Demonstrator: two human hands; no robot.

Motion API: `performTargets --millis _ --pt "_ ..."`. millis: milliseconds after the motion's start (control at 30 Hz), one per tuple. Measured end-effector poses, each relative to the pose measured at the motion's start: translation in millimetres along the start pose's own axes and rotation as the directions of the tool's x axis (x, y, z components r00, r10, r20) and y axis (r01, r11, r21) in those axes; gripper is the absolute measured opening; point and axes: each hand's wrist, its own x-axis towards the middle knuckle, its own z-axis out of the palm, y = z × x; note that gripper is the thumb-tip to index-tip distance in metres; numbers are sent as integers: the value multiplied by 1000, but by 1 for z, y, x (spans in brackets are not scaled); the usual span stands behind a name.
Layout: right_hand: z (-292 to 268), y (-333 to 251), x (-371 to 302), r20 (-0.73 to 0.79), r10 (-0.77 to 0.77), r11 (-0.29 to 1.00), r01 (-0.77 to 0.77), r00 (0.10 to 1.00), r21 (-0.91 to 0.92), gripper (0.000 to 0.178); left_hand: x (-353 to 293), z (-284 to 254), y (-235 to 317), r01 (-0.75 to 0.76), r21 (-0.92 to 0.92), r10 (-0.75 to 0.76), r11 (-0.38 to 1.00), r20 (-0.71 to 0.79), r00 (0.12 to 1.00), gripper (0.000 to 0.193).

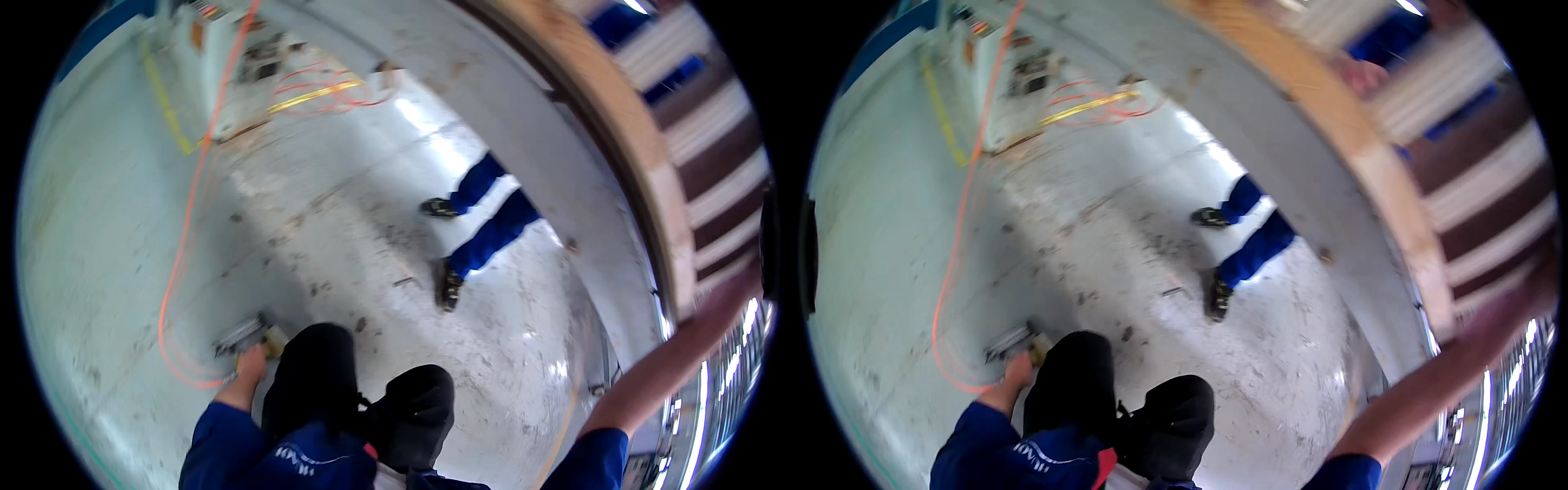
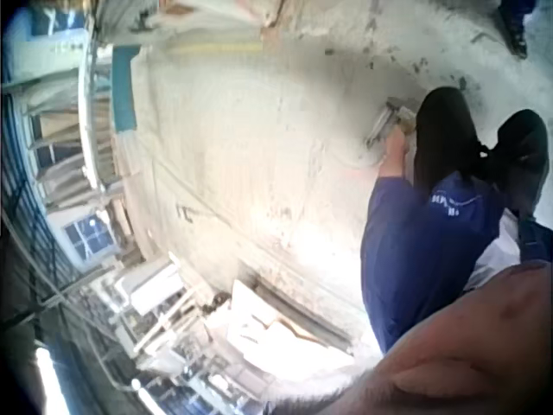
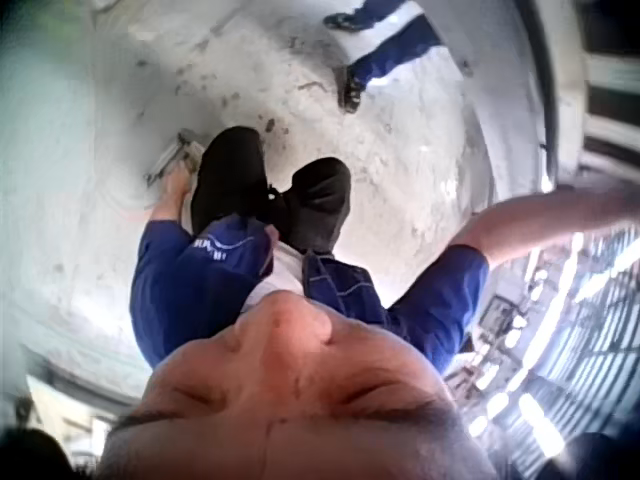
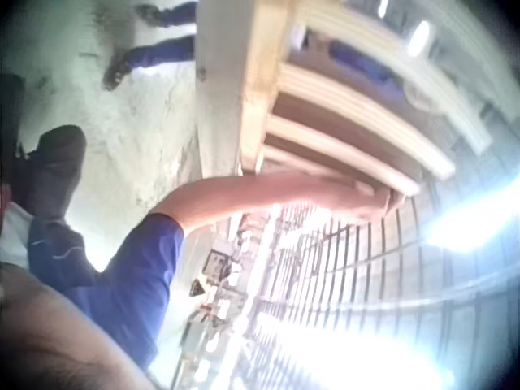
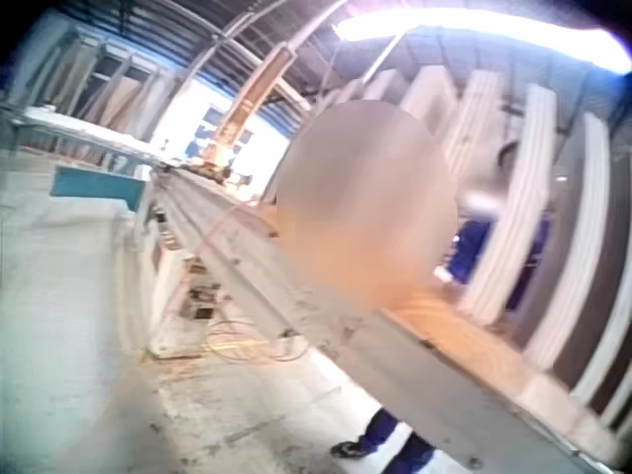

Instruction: The person assembles a curved wooden structure by placing vertical slats into a base and securing them with a pneumatic nail gun. The person repeatedly positions slats and fastens them to the base, working alongside a coworker in a workshop.

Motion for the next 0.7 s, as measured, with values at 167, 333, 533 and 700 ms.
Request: performTargets --millis 167,333,533,700 --pt "0 -1 11 -145 -8 989 29 989 148 28 21 11 5 81 -296 -134 952 -162 978 68" --pt "82 -18 -3 -54 -8 919 29 998 394 20 -5 -134 68 -45 -167 25 985 -122 992 55" --pt "95 -47 -14 88 187 731 -198 978 653 14 -43 -269 124 -497 -244 229 833 -664 711 35" --pt "96 -30 -8 152 139 714 -205 979 670 11 -135 -365 210 -783 -550 341 291 -705 622 20"
